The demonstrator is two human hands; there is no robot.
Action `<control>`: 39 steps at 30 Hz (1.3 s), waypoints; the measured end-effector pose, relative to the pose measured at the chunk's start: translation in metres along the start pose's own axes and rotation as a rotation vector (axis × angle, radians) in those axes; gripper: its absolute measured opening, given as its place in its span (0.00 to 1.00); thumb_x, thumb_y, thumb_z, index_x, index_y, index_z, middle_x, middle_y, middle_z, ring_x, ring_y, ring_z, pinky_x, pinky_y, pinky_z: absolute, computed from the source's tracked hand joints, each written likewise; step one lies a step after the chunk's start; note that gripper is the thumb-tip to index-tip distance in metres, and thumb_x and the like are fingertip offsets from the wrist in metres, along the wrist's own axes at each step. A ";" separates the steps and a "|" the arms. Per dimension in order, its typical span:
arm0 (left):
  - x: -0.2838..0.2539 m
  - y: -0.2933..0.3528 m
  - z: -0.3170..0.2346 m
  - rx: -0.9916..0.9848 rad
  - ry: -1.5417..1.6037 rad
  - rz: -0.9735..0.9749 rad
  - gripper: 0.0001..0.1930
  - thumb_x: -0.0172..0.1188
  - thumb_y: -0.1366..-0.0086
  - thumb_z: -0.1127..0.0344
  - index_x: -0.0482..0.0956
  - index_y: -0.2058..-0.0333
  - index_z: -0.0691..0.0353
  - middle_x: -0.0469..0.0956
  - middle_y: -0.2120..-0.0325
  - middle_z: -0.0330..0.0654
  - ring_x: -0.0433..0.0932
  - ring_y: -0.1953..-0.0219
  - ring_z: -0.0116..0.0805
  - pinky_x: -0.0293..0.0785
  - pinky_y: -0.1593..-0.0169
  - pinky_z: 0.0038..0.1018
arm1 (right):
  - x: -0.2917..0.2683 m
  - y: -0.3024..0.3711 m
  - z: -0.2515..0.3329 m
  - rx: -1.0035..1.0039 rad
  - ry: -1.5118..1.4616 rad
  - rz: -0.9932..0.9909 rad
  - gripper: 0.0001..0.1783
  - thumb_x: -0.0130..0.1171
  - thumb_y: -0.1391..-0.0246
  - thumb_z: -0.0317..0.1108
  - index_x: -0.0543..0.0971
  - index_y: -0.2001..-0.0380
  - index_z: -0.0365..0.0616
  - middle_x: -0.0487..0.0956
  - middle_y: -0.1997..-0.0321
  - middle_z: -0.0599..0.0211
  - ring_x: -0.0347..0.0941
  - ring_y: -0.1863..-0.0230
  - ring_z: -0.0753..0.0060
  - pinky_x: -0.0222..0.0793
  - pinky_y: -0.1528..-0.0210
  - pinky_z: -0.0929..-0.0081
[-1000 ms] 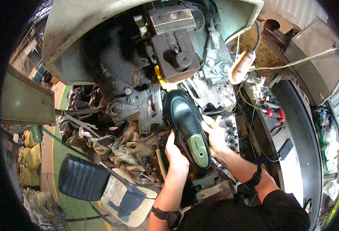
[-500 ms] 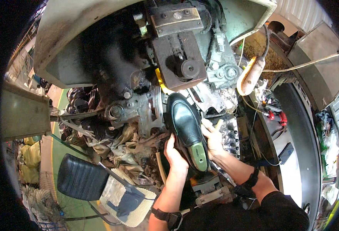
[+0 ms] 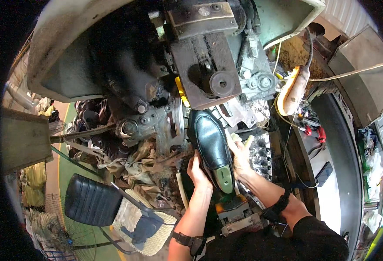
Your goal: Operator uses a shoe lasting machine to pull the shoe upper over the last and secure it.
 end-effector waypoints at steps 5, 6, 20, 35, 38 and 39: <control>0.011 0.007 0.008 -0.139 0.077 0.047 0.17 0.57 0.29 0.59 0.79 0.51 0.67 0.81 0.55 0.43 0.80 0.54 0.37 0.76 0.50 0.33 | -0.003 0.001 -0.005 0.096 -0.037 -0.018 0.26 0.65 0.39 0.40 0.71 0.46 0.35 0.74 0.50 0.70 0.68 0.45 0.76 0.63 0.38 0.73; 0.011 0.008 0.008 -0.140 0.077 0.046 0.17 0.57 0.29 0.59 0.79 0.51 0.67 0.81 0.55 0.43 0.80 0.54 0.37 0.76 0.50 0.33 | -0.003 -0.002 -0.008 0.087 -0.056 0.012 0.26 0.65 0.40 0.42 0.71 0.47 0.34 0.75 0.50 0.69 0.69 0.47 0.77 0.65 0.40 0.74; -0.079 0.021 -0.111 0.333 -0.457 -0.131 0.19 0.66 0.36 0.68 0.76 0.49 0.74 0.80 0.53 0.45 0.78 0.51 0.35 0.73 0.45 0.31 | -0.089 0.003 0.059 0.123 0.576 0.013 0.28 0.61 0.37 0.40 0.67 0.39 0.38 0.81 0.54 0.50 0.81 0.62 0.65 0.80 0.60 0.73; -0.300 0.036 -0.112 0.286 -0.961 -0.533 0.23 0.67 0.42 0.75 0.76 0.48 0.76 0.80 0.52 0.54 0.80 0.52 0.38 0.75 0.47 0.30 | -0.403 -0.014 0.082 0.122 1.189 -0.527 0.53 0.66 0.51 0.30 0.47 0.28 0.35 0.79 0.50 0.56 0.74 0.51 0.68 0.70 0.49 0.69; -0.261 0.029 -0.074 0.241 -0.901 -0.436 0.24 0.67 0.42 0.72 0.76 0.47 0.76 0.80 0.50 0.55 0.80 0.52 0.38 0.73 0.46 0.29 | -0.452 -0.017 0.037 0.172 1.296 -0.468 0.52 0.66 0.49 0.33 0.48 0.28 0.32 0.81 0.55 0.57 0.76 0.57 0.65 0.72 0.55 0.63; -0.266 0.027 -0.071 0.236 -0.839 -0.438 0.24 0.67 0.41 0.72 0.76 0.47 0.76 0.80 0.50 0.55 0.80 0.52 0.37 0.73 0.46 0.29 | -0.450 -0.017 0.027 0.226 1.338 -0.434 0.51 0.66 0.49 0.33 0.49 0.28 0.32 0.81 0.54 0.57 0.76 0.59 0.65 0.73 0.57 0.61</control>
Point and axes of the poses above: each hand's wrist, its own y-axis away from the middle knuckle, its own x-axis out of the palm, z = x × y, the point moved 10 cm from there along -y, towards the middle knuckle
